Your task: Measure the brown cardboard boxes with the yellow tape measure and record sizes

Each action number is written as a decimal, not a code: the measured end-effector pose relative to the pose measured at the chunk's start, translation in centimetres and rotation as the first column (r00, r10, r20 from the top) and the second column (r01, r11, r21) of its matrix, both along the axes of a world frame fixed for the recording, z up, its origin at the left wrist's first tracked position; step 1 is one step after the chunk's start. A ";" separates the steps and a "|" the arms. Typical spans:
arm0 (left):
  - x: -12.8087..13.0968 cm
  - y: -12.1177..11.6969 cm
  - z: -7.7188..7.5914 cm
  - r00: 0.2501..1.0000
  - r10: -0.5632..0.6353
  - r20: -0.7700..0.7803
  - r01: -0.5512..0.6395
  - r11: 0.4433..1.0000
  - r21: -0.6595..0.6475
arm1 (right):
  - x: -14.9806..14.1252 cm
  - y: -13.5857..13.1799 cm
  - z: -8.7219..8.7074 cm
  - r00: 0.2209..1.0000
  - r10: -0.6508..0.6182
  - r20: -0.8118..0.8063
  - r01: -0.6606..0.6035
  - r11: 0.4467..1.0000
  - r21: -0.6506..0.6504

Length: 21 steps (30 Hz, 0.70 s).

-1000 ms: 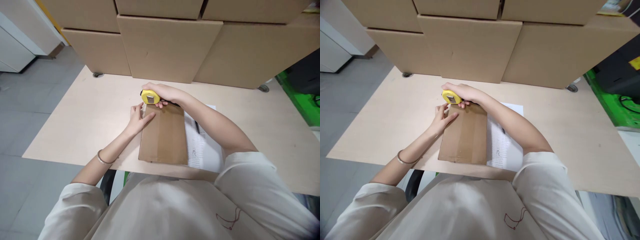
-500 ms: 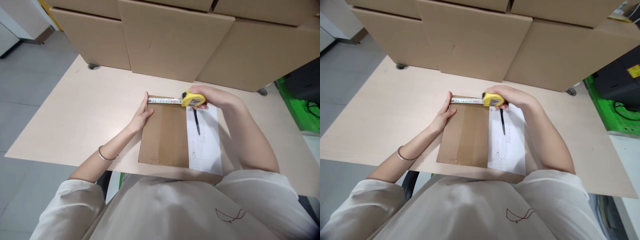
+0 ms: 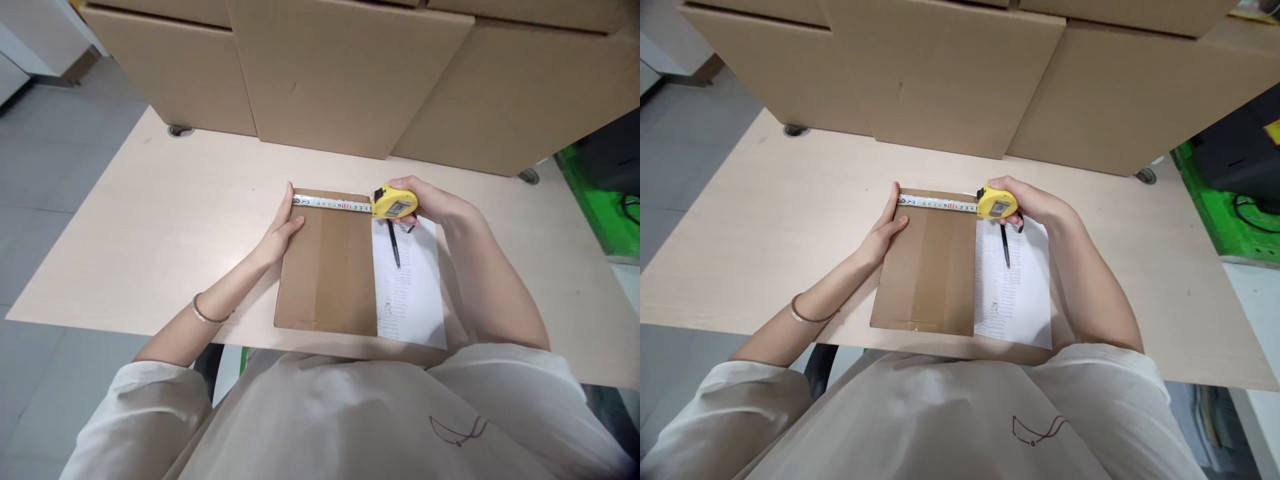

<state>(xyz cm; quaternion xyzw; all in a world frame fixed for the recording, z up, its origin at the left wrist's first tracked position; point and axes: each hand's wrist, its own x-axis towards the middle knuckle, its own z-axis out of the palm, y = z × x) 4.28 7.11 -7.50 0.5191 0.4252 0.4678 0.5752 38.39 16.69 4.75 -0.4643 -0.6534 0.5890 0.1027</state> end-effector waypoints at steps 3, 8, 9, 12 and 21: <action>0.2 -0.2 0.6 1.000 0.000 -0.003 0.000 1.000 -0.022 | 0.1 -0.2 0.3 1.000 -0.008 -0.003 0.008 1.000 0.001; 0.9 -0.5 1.3 0.999 0.040 -0.030 -0.041 0.999 -0.033 | 0.0 -0.5 1.9 0.998 0.027 0.062 -0.030 0.997 0.064; 1.0 -0.6 1.4 0.998 0.052 -0.030 -0.053 0.998 -0.033 | -0.5 -0.5 2.4 0.997 0.036 0.067 -0.041 0.996 0.080; 1.2 -0.6 1.2 0.998 0.065 -0.018 -0.066 0.996 -0.054 | -3.6 -0.5 3.6 0.996 0.083 0.031 -0.086 0.989 0.118; -0.6 -0.3 1.1 0.992 0.116 -0.051 -0.115 0.993 0.024 | -14.8 -0.6 3.2 0.981 0.194 -0.017 -0.184 0.950 0.252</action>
